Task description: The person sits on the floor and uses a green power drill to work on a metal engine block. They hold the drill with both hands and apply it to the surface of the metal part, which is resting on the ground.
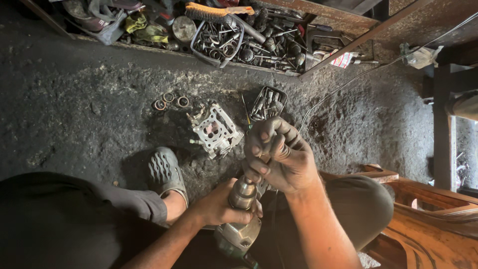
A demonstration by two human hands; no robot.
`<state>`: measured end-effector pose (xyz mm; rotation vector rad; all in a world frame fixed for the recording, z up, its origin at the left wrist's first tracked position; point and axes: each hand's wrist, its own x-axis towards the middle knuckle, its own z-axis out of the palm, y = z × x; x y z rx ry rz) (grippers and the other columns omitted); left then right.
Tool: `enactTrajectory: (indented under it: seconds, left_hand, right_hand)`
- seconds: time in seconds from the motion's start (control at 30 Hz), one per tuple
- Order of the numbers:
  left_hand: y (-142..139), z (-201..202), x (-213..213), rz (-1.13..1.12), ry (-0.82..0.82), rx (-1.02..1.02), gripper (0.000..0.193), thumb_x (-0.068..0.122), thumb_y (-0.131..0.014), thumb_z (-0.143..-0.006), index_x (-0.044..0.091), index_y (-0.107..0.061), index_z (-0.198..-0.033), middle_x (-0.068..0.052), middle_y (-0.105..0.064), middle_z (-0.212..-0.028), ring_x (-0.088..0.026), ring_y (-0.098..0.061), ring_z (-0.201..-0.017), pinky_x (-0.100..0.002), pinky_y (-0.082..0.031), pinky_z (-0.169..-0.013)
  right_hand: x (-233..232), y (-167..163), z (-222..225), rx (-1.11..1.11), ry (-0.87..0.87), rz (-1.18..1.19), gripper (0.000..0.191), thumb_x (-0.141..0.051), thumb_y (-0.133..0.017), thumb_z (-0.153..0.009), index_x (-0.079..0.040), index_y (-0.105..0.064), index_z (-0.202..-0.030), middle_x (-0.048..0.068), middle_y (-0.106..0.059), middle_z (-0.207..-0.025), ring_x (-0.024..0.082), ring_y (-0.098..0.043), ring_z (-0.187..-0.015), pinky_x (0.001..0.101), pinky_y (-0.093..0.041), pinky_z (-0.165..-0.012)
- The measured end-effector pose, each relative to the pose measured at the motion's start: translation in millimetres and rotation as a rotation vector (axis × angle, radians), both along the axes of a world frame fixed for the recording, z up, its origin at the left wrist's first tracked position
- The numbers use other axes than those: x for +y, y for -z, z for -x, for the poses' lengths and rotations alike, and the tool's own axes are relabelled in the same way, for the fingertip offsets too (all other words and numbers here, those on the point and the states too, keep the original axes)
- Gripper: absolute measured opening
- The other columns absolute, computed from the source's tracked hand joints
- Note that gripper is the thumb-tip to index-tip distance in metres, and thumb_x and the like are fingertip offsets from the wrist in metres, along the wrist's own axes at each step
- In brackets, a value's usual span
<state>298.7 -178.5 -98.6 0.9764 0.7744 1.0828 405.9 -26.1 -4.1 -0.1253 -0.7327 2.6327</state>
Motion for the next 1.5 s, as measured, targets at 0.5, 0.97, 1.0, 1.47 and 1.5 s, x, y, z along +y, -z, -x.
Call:
enactTrajectory:
  seconds: [0.5,0.97,1.0,1.47,1.5]
  left_hand:
    - [4.5,-5.7,-1.3,0.088,0.004,-0.065,0.037,0.01,-0.073,-0.073,-0.002,-0.064,-0.107,-0.01,-0.078,-0.094,-0.017,-0.076,-0.089,-0.034,-0.061,-0.083]
    - [-8.2,1.6,-4.2,0.063,0.04,-0.06,0.031,0.01,-0.07,-0.073,0.0,-0.067,-0.101,-0.009,-0.077,-0.095,-0.016,-0.073,-0.089,-0.033,-0.059,-0.083]
    - [-8.5,2.1,-4.1,0.055,0.04,-0.057,0.031,0.011,-0.07,-0.073,0.0,-0.066,-0.101,-0.009,-0.077,-0.095,-0.016,-0.073,-0.089,-0.033,-0.059,-0.083]
    - [-10.4,-0.5,-3.6,0.082,0.032,-0.115,0.027,0.011,-0.071,-0.074,0.0,-0.065,-0.099,-0.01,-0.076,-0.095,-0.017,-0.073,-0.091,-0.034,-0.058,-0.085]
    - [-10.2,-0.5,-3.6,0.086,0.034,-0.12,0.026,0.011,-0.072,-0.075,-0.001,-0.065,-0.097,-0.01,-0.076,-0.096,-0.017,-0.073,-0.091,-0.035,-0.058,-0.085]
  right_hand:
    - [5.7,-11.2,3.8,-0.169,-0.064,-0.063,0.024,-0.021,-0.074,-0.1,0.0,-0.063,-0.104,0.012,-0.059,-0.087,0.024,-0.058,-0.077,0.0397,-0.051,-0.069]
    - [14.3,-18.9,14.8,-0.492,0.368,-0.28,0.025,-0.011,-0.07,-0.095,0.001,-0.068,-0.117,0.014,-0.074,-0.104,0.015,-0.063,-0.086,0.0289,-0.047,-0.075]
    - [14.7,-17.0,15.0,-0.495,0.381,-0.327,0.025,-0.008,-0.069,-0.097,0.002,-0.068,-0.12,0.013,-0.073,-0.107,0.013,-0.06,-0.084,0.0281,-0.046,-0.074]
    - [8.7,-11.7,-0.9,-0.153,0.223,-0.573,0.038,-0.024,-0.074,-0.104,0.003,-0.069,-0.129,0.017,-0.068,-0.119,0.021,-0.066,-0.103,0.0339,-0.054,-0.091]
    - [6.2,-9.4,-0.4,-0.14,0.227,-0.51,0.037,-0.025,-0.073,-0.104,0.003,-0.07,-0.129,0.014,-0.067,-0.118,0.02,-0.066,-0.102,0.035,-0.054,-0.09]
